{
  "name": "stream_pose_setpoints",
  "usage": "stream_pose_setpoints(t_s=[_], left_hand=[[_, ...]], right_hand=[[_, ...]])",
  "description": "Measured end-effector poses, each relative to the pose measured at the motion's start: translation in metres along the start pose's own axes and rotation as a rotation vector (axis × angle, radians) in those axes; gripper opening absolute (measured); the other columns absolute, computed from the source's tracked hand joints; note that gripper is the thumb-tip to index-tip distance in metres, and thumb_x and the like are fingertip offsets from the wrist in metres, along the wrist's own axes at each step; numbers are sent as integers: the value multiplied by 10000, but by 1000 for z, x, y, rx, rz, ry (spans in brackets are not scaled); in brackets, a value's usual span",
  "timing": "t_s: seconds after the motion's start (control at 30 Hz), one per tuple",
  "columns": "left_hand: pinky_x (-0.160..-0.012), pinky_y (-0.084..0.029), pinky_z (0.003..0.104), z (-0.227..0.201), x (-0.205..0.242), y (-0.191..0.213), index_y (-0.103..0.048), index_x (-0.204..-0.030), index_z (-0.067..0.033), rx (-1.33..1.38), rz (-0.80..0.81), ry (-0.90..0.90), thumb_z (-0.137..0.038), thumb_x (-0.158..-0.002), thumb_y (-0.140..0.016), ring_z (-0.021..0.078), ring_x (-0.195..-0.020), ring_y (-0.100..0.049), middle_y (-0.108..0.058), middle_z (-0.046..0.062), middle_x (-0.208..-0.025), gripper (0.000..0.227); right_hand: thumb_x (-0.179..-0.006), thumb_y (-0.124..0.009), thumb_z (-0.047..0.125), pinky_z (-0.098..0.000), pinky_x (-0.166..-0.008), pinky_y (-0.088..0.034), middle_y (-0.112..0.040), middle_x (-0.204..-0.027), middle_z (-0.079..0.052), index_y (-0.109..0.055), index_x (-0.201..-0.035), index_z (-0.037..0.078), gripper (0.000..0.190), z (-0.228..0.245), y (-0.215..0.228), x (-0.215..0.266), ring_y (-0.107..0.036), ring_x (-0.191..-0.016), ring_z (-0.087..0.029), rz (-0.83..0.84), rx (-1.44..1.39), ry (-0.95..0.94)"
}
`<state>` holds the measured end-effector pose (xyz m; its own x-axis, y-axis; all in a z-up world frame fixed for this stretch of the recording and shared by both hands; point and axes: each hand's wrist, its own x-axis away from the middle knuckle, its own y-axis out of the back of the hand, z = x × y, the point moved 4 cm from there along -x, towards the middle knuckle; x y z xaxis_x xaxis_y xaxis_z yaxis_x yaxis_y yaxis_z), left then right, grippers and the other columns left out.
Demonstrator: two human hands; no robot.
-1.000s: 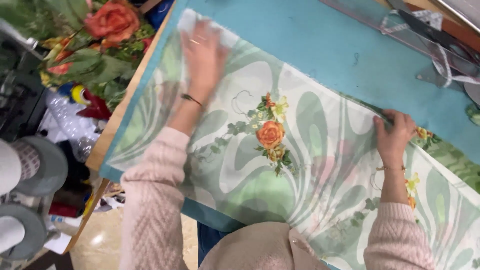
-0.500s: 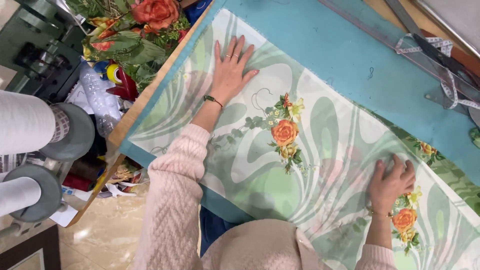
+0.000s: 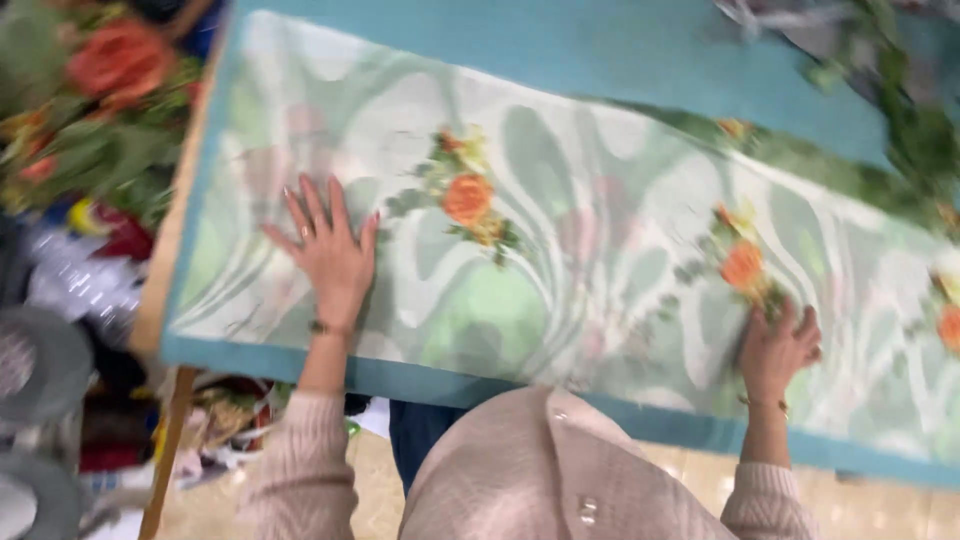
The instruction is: The person folds a large floral-patterned fabric on a table, aligning edges and smoothing the surface repeatedly. The fabric is folded in half lengthwise, then adjusted and smoothed multiple times to ensure even alignment.
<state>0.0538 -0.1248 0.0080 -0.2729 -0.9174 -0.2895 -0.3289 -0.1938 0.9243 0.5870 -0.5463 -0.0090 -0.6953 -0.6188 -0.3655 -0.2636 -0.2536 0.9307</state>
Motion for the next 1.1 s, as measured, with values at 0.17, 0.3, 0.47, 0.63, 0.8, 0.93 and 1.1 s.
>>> stream_pose_setpoints(t_s=[0.17, 0.3, 0.47, 0.63, 0.8, 0.93, 1.1], left_hand=[[-1174, -58, 771, -105, 75, 7, -397, -1647, -120, 78, 47, -300, -550, -1110, -493, 409, -1570, -170, -227, 156, -1701, 694], [-1145, -85, 783, -168, 118, -11, -516, -1543, -125, 86, 59, -413, -612, -1052, -434, 441, -1524, -310, -392, 206, -1650, 696], [-1139, -94, 790, -253, 155, -19, -450, -1580, -159, 164, 175, -523, -600, -1011, -477, 432, -1526, -290, -359, 196, -1658, 720], [-1146, -100, 772, -359, 182, -40, -453, -1568, -167, 197, 219, -576, -585, -967, -548, 408, -1545, -255, -327, 180, -1674, 738], [-1145, -114, 780, -506, 217, -65, -480, -1536, -179, 271, 266, -592, -587, -936, -592, 397, -1551, -246, -314, 164, -1675, 734], [-1150, -167, 759, -610, 246, -90, -458, -1541, -219, 369, 334, -658, -606, -949, -554, 364, -1548, -271, -336, 131, -1665, 714], [-1234, -159, 674, -653, 251, -106, -332, -1633, -248, 200, 277, -726, -648, -1013, -526, 305, -1591, -133, -167, 66, -1719, 763]], right_hand=[[-1082, -611, 326, -709, -946, -321, -455, -1476, -332, -558, -1487, 53, 491, -37, 24, 48, -436, -1304, -527, 53, -37, -64], [-1022, -709, 344, -693, -969, -347, -460, -1450, -240, -573, -1491, 153, 524, -62, 26, 61, -443, -1308, -451, 18, -11, -161], [-1058, -639, 326, -658, -1011, -345, -451, -1477, -199, -534, -1513, 176, 491, -87, 31, 47, -450, -1334, -394, 61, -76, -112], [-1077, -601, 286, -638, -1025, -365, -468, -1477, -159, -518, -1511, 202, 450, -146, 16, -5, -475, -1325, -357, 117, -136, -58], [-1107, -585, 228, -571, -1032, -380, -556, -1414, -86, -593, -1444, 205, 338, -220, -16, -111, -546, -1303, -281, 141, -222, 55], [-1102, -608, 234, -539, -945, -448, -656, -1262, 1, -678, -1322, 266, 234, -266, -63, -215, -616, -1208, -239, 152, -317, 170], [-1029, -568, -19, -473, -771, -507, -705, -1170, -195, -721, -1228, 12, 253, -249, -102, -323, -673, -992, -385, 182, -612, 353]])
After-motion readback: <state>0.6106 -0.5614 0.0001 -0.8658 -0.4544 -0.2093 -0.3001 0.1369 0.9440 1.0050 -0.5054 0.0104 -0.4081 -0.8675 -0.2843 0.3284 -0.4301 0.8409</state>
